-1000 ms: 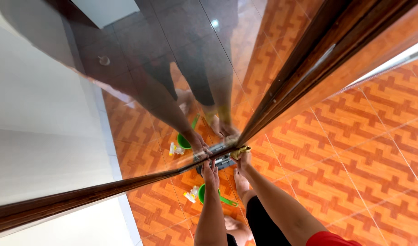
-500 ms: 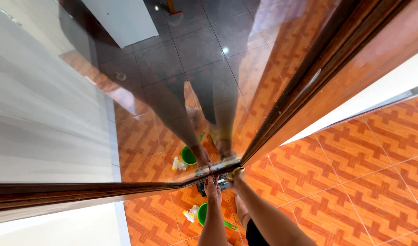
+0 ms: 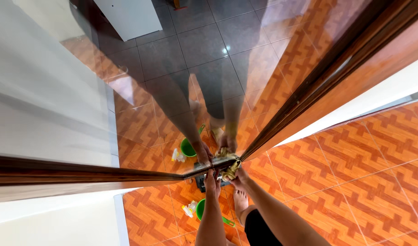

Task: The person sprays cleaning liquid on a glass door and wipes the surface with a yellow cloth. They then move to a balcony area to shake out the cloth before returning to wipe the bottom edges of the door and the frame.

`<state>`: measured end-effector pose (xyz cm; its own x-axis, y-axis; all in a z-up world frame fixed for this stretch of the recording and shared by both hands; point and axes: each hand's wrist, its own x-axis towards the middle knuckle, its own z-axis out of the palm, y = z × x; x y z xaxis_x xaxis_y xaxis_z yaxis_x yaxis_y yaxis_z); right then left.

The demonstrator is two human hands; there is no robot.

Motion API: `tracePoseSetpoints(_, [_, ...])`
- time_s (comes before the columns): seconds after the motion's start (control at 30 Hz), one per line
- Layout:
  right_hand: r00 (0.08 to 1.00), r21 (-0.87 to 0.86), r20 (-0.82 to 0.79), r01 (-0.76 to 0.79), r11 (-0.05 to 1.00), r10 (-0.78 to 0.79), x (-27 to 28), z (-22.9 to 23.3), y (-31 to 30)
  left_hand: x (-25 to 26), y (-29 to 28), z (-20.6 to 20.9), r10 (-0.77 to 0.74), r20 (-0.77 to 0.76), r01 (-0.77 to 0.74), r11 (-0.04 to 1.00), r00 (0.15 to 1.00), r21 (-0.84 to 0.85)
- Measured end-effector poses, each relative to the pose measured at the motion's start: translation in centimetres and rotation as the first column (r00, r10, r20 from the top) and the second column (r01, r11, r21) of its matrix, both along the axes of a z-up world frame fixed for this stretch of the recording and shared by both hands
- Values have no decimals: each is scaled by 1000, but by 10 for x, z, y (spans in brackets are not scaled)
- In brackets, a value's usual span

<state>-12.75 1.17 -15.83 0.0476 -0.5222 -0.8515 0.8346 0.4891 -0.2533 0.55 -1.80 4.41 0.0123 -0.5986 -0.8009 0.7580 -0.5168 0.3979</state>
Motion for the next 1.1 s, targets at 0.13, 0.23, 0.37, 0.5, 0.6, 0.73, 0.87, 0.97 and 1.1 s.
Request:
tracePoseSetpoints(0.13, [1000,23,24,-2,1000,1,-21,39,5,3,8,26,115,-226,-95,991,967,97])
tracePoseSetpoints(0.23, [991,-10,111,75,997,-74,-30,59,0,18,12,39,159,-328,-152,987,931,47])
tracePoseSetpoints(0.37, [977,88,149,142,986,-154,-33,89,-10,13,2,53,256,-346,-205,962,903,179])
tracePoseSetpoints(0.5, [979,96,154,115,989,-129,-30,130,-14,0,-12,68,137,-168,-123,988,976,91])
tracePoseSetpoints(0.6, [985,81,113,119,990,-128,-35,147,-17,-8,-16,79,118,-114,-97,980,987,175])
tracePoseSetpoints(0.73, [977,56,116,171,984,-177,-56,149,-30,-8,-17,79,49,-74,-27,960,996,280])
tracePoseSetpoints(0.87, [948,-109,223,257,960,-229,-70,162,-40,-7,-10,71,-167,-36,171,955,985,242])
tracePoseSetpoints(0.97, [956,-135,213,232,963,-200,-79,201,-35,-6,18,54,-234,-46,237,968,971,79])
tracePoseSetpoints(1.1, [982,-266,21,188,945,-189,-76,297,-29,5,43,62,-528,340,582,810,778,-73])
